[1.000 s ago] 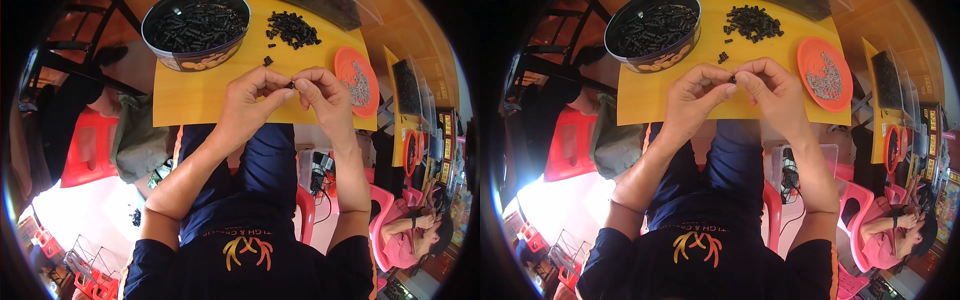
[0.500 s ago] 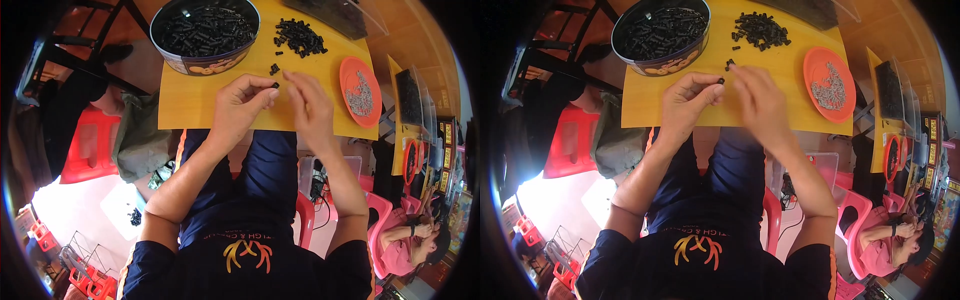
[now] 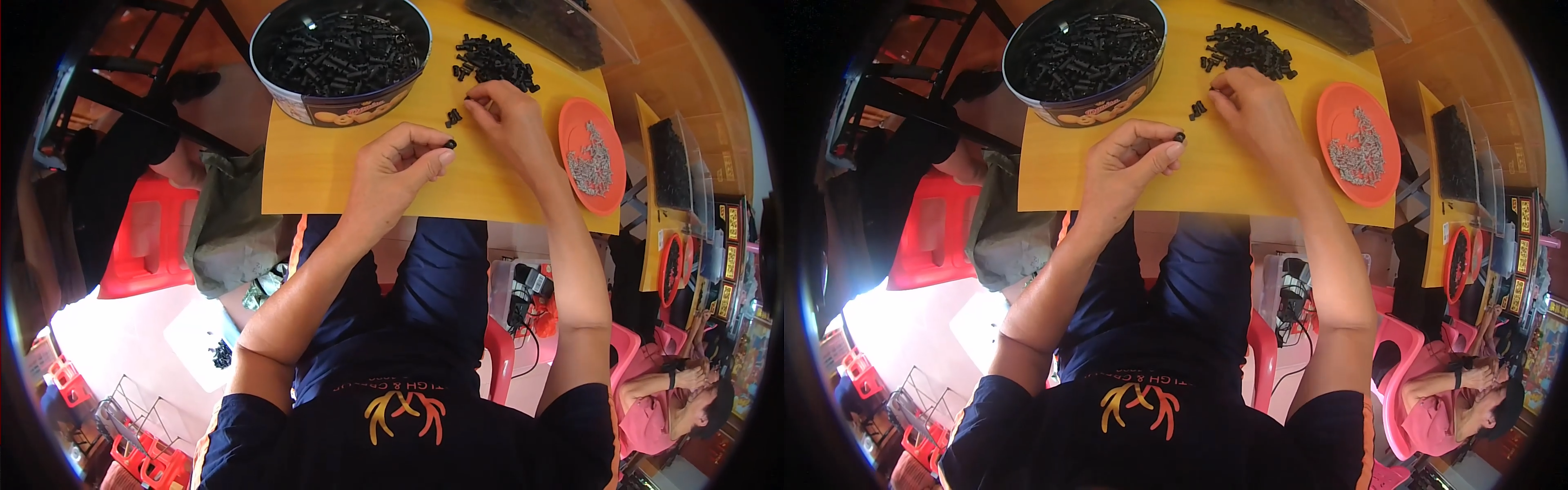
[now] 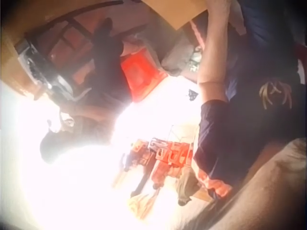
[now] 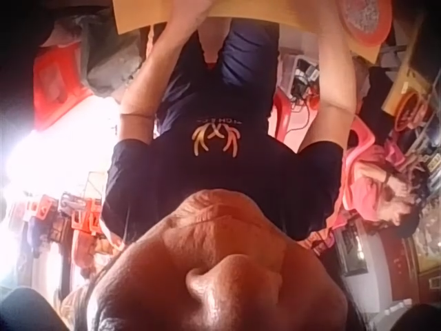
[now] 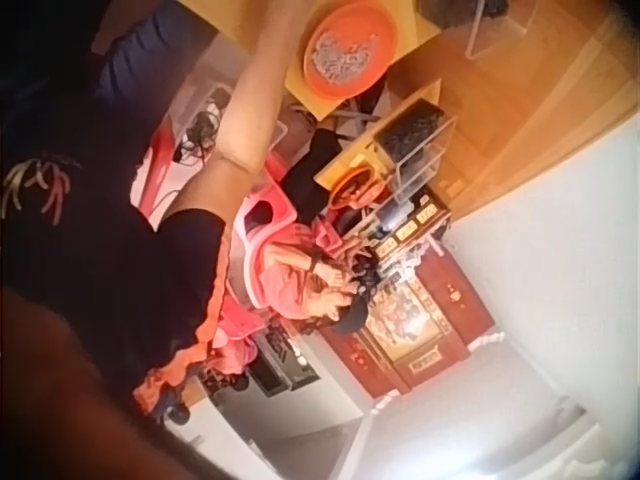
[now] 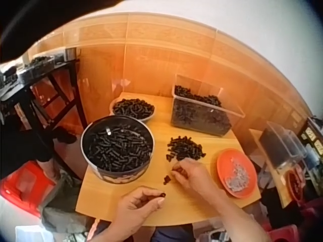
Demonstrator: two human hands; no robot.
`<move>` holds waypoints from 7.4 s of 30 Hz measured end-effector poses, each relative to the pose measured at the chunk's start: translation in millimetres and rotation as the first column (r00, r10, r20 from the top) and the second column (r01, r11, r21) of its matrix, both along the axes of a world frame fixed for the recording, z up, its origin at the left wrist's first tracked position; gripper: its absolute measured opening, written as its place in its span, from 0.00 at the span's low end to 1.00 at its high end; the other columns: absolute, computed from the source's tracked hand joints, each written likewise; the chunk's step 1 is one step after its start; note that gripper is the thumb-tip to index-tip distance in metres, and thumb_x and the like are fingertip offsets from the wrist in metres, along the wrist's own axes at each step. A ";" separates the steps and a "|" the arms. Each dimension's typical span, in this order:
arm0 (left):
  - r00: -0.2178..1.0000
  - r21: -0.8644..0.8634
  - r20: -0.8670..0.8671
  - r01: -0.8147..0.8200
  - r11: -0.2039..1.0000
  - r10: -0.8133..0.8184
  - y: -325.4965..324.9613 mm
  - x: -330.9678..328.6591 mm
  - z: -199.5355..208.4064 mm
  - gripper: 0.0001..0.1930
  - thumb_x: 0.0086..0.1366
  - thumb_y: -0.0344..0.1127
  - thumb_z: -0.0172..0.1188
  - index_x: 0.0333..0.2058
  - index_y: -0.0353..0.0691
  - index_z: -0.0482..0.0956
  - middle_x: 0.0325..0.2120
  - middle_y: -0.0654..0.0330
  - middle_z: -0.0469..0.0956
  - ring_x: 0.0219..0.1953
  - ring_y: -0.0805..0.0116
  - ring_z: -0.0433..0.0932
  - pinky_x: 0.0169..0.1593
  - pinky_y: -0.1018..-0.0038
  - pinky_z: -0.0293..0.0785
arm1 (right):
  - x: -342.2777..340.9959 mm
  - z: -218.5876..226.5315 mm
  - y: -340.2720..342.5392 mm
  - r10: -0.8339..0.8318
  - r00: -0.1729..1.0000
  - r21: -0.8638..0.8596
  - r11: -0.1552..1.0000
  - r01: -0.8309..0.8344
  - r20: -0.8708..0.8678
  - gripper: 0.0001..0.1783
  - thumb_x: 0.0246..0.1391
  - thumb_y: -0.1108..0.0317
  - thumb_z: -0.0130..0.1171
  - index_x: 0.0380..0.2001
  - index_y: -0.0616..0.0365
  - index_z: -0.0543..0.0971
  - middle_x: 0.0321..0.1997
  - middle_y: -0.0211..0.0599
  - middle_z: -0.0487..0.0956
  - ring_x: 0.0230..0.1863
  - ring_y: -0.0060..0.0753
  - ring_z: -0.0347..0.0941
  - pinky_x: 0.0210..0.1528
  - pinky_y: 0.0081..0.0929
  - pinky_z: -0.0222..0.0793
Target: The person assembles small plastic components by inserting pins into plastic connectors by hand.
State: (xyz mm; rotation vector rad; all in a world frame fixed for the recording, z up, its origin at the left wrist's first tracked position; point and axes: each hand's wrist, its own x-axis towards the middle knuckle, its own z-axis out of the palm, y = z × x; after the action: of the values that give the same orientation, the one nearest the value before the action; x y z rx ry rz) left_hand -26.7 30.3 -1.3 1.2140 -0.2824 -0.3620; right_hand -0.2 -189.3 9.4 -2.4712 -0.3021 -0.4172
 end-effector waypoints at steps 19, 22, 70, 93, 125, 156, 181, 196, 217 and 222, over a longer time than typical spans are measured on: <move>0.988 -0.008 0.145 -0.044 0.999 0.045 -3.3 -9.2 8.6 0.07 0.61 0.24 0.65 0.39 0.32 0.80 0.32 0.63 0.80 0.34 0.79 0.78 0.38 0.81 0.74 | -82.9 41.4 51.9 0.082 0.979 0.759 0.645 0.091 -0.187 0.10 0.60 0.74 0.61 0.45 0.62 0.81 0.30 0.21 0.78 0.28 0.08 0.67 0.30 0.10 0.61; 0.960 0.021 0.272 -0.080 0.997 0.071 -3.5 -7.9 6.4 0.07 0.60 0.23 0.65 0.38 0.32 0.80 0.32 0.61 0.79 0.33 0.77 0.78 0.37 0.79 0.75 | -85.1 41.4 49.7 0.089 0.971 0.745 0.657 0.111 -0.223 0.10 0.60 0.75 0.60 0.45 0.63 0.81 0.31 0.21 0.78 0.30 0.08 0.67 0.31 0.10 0.61; 0.792 0.003 0.608 -0.061 0.998 0.047 -0.3 -25.9 31.2 0.12 0.55 0.19 0.65 0.39 0.35 0.80 0.38 0.56 0.77 0.39 0.65 0.79 0.44 0.73 0.75 | -109.3 28.1 61.0 0.569 0.783 0.936 -0.061 0.346 -0.252 0.24 0.54 0.53 0.63 0.42 0.62 0.71 0.31 0.25 0.67 0.19 0.09 0.55 0.16 0.08 0.55; 0.380 0.060 0.890 -0.645 0.762 0.253 46.6 58.6 67.3 0.15 0.56 0.20 0.64 0.43 0.37 0.82 0.37 0.58 0.79 0.35 0.69 0.77 0.35 0.76 0.72 | -18.7 17.3 -15.6 -0.294 0.951 0.213 0.927 0.308 -0.098 0.10 0.58 0.67 0.61 0.40 0.61 0.82 0.35 0.38 0.80 0.25 0.25 0.73 0.29 0.25 0.69; 0.926 0.214 0.376 -0.110 0.971 0.022 -25.4 9.8 2.2 0.12 0.67 0.27 0.59 0.49 0.33 0.78 0.38 0.64 0.79 0.37 0.80 0.75 0.41 0.81 0.73 | -56.7 13.0 11.0 0.076 0.913 0.792 0.529 0.304 -0.401 0.12 0.60 0.62 0.64 0.41 0.60 0.82 0.27 0.18 0.76 0.24 0.08 0.64 0.26 0.11 0.57; 0.949 0.142 0.280 -0.188 0.972 0.142 -17.2 14.6 -12.9 0.09 0.65 0.26 0.60 0.43 0.31 0.80 0.31 0.59 0.78 0.29 0.76 0.75 0.33 0.78 0.71 | -19.3 22.5 19.4 -0.166 0.982 0.165 0.970 0.179 -0.088 0.10 0.56 0.69 0.63 0.42 0.57 0.82 0.32 0.30 0.80 0.29 0.25 0.76 0.34 0.23 0.71; 0.979 0.103 0.200 0.021 0.994 -0.041 -14.6 -1.6 -8.4 0.09 0.69 0.28 0.58 0.46 0.32 0.76 0.37 0.58 0.82 0.33 0.78 0.76 0.39 0.81 0.71 | -82.0 48.0 -124.3 -0.471 0.872 -0.185 0.877 0.444 -0.137 0.12 0.56 0.64 0.63 0.39 0.59 0.83 0.37 0.40 0.83 0.36 0.44 0.80 0.39 0.35 0.74; 0.988 0.081 0.155 -0.018 0.997 0.005 -16.0 -0.9 -11.5 0.10 0.67 0.29 0.62 0.44 0.31 0.78 0.31 0.66 0.78 0.31 0.81 0.73 0.37 0.82 0.72 | -69.0 38.9 -136.5 -0.437 0.881 -0.390 0.854 0.343 -0.180 0.10 0.54 0.65 0.63 0.38 0.57 0.82 0.37 0.42 0.82 0.38 0.45 0.79 0.43 0.37 0.73; 0.984 0.079 0.176 -0.008 0.997 -0.006 -0.3 -11.5 -5.1 0.07 0.63 0.25 0.64 0.40 0.33 0.81 0.33 0.63 0.78 0.34 0.79 0.76 0.38 0.81 0.72 | -85.6 30.0 49.1 0.026 0.972 0.618 0.776 0.127 -0.232 0.06 0.55 0.72 0.66 0.35 0.61 0.81 0.32 0.23 0.75 0.25 0.09 0.63 0.27 0.13 0.59; 0.986 0.056 0.164 -0.019 0.998 0.010 5.4 -15.8 -4.5 0.08 0.64 0.26 0.63 0.41 0.32 0.80 0.33 0.64 0.78 0.34 0.80 0.75 0.38 0.82 0.72 | -88.1 33.0 58.6 -0.032 0.993 0.477 0.875 0.082 -0.114 0.07 0.54 0.72 0.66 0.36 0.61 0.82 0.32 0.30 0.78 0.25 0.15 0.68 0.28 0.15 0.63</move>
State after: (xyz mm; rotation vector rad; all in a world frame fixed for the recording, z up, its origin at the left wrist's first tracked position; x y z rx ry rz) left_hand -42.6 35.7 -5.7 1.3042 -0.4072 -0.2592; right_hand -88.3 -130.7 42.4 -2.0032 -0.0673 -0.3391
